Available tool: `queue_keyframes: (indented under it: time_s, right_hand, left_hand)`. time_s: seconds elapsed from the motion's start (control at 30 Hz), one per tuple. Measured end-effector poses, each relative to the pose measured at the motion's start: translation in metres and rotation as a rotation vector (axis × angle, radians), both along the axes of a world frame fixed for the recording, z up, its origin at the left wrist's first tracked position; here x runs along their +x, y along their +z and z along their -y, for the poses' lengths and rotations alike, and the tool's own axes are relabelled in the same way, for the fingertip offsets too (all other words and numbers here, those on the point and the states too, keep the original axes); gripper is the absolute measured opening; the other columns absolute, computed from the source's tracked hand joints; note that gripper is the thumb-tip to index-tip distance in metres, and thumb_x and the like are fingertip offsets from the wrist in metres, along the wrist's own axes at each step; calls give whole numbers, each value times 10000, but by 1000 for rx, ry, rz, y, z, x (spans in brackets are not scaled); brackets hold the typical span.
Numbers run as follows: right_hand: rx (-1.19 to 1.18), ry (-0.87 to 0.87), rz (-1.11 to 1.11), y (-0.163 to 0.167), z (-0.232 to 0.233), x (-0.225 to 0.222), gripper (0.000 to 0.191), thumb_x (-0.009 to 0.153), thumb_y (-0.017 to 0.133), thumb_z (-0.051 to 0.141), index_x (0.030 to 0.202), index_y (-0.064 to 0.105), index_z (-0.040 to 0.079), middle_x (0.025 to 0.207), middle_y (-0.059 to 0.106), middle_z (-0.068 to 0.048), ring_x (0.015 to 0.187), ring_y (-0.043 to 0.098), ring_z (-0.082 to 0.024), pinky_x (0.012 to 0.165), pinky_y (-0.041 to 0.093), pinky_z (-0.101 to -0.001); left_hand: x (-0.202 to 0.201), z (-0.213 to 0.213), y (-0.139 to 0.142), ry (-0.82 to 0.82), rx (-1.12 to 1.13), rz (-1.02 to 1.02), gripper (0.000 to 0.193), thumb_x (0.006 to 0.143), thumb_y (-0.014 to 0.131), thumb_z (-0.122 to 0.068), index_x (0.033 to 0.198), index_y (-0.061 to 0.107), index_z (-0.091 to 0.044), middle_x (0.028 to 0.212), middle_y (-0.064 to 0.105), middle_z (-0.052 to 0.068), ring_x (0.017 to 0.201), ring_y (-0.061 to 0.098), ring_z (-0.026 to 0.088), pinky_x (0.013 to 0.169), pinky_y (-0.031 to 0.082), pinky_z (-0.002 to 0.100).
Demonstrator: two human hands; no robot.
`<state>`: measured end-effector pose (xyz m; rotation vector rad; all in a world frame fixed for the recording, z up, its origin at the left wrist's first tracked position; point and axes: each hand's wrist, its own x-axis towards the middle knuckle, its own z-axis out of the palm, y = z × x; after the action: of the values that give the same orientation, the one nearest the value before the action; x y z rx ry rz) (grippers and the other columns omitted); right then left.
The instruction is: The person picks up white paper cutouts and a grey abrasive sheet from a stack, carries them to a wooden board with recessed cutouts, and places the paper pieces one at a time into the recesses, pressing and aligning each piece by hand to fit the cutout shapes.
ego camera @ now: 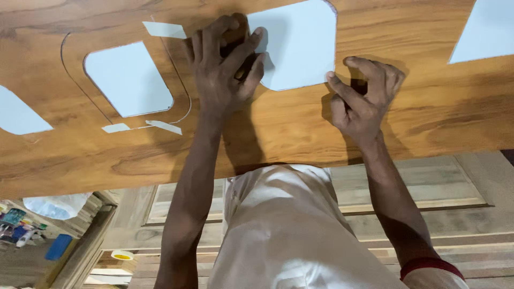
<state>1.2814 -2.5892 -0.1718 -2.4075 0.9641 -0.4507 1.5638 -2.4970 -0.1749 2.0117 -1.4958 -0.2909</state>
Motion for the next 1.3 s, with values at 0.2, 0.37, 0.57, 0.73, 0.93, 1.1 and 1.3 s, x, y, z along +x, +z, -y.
queue_keyframes:
  time_s: [0.2,0.37,0.57,0.73,0.93,1.1,1.3]
  right_hand:
    - [-1,0,5,0,-2,-1,423,835,670,43,1171,858,218,1328,635,-43,1204,487,-263,1043,316,-452]
    - [8,6,56,-4,-1,-7,391,805,658,14,1122,848,145,1391,566,-83,1233,510,-251,1033,365,-461]
    - [169,-97,172,-15,-8,-12,396,909,608,-55,1242,810,16,1432,439,-107,1289,507,-228,982,530,-356]
    - [113,-57,144,-20,-8,-10,409,858,601,-24,1192,822,58,1433,481,-116,1259,482,-266,1014,551,-353]
    - [23,-3,79,-18,-3,-12,444,804,644,-6,1181,860,87,1387,574,-121,1264,493,-276,1014,459,-403]
    - [20,11,84,-19,-2,-15,461,814,635,-2,1201,859,110,1391,583,-122,1276,497,-280,1058,418,-419]
    - [-7,14,126,-16,1,-13,460,778,631,23,1175,848,107,1349,585,-144,1280,500,-311,1040,426,-428]
  left_hand:
    - [1,4,3,-11,0,14,306,915,817,-337,1214,794,-275,1330,535,-2,1108,528,229,1000,450,398]
    - [6,2,10,7,-54,-79,331,897,722,-222,1181,756,-55,1268,573,76,1024,591,199,965,450,455]
    - [5,-8,4,128,-155,-374,303,1026,554,-41,1320,624,-56,1330,524,55,1161,537,217,969,488,327]
    - [6,-11,-6,316,-246,-447,330,1028,454,87,1258,629,-72,1217,513,66,956,495,161,820,452,306]
    - [3,-18,-20,390,-276,-426,294,985,504,90,1228,592,-51,1130,490,59,964,480,220,783,447,319]
    - [8,-12,-35,190,-121,-165,62,945,692,-154,1005,679,-148,986,519,28,998,523,219,990,412,416]
    - [5,-10,-12,-34,-107,-29,362,927,826,-260,1271,739,-190,1093,584,47,1083,522,256,1022,357,475]
